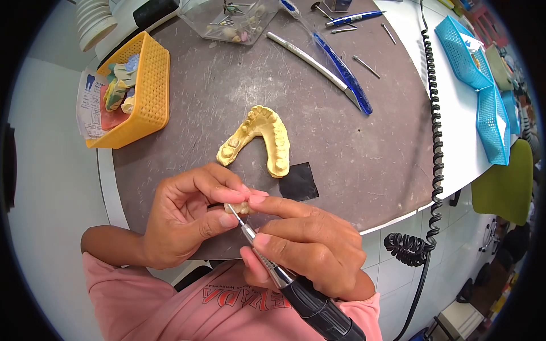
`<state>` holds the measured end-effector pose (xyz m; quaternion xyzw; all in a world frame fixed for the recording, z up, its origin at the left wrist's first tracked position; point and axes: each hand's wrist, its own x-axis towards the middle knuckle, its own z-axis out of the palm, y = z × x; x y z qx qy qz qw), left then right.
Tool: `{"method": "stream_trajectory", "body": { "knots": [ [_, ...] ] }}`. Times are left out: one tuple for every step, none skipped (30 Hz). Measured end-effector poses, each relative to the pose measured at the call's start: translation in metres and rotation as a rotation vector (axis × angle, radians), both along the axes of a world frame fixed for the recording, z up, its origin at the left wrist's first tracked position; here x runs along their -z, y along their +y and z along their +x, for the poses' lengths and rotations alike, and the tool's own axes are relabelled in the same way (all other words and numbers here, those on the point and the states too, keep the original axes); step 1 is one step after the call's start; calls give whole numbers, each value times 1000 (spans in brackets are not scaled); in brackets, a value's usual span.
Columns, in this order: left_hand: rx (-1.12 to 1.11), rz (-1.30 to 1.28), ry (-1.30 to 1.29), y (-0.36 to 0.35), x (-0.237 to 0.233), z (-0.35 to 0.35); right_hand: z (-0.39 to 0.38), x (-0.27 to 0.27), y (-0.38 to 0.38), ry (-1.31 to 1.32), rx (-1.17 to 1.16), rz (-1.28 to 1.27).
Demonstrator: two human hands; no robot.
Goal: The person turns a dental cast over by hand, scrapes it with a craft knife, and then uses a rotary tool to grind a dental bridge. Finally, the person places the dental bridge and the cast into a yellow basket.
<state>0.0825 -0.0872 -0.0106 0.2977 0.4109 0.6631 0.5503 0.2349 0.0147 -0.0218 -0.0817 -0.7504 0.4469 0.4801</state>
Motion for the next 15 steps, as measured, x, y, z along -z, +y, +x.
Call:
{"method": "stream_trajectory", "body": {
  "knots": [
    [0,1,0,0,0,0,0,0,1,-5,-20,20],
    [3,-4,-7,0,-1,-1,1,1,0,-4,-20,23],
    [6,-8,-14,1,-2,-1,2,2,0,33,-26,-25],
    [4,-4,-13,1,-4,-1,2,3,-1,71,-32,-72],
    [10,-33,-7,2,-8,1,5,0,0,71,-17,-84],
    [16,-59,1,2,-10,1,6,0,0,74,-19,-79],
    [15,-55,4,3,-10,1,7,1,0,64,-3,-101],
    [6,-54,1,3,-10,2,7,1,0,55,15,-125],
    [-2,-54,-3,3,-10,3,7,1,0,57,22,-120],
    [0,-51,-1,3,-10,3,7,2,0,59,24,-117],
    [-5,-56,9,3,-10,2,7,2,0,51,24,-100],
    [-10,-63,18,3,-10,3,7,2,0,41,25,-84],
    [-7,-62,19,3,-11,3,7,2,0,43,28,-83],
    [-15,-70,4,3,-11,3,7,3,-1,46,34,-87],
    [-23,-77,-11,3,-11,3,7,4,-1,49,39,-91]
  ]
}}
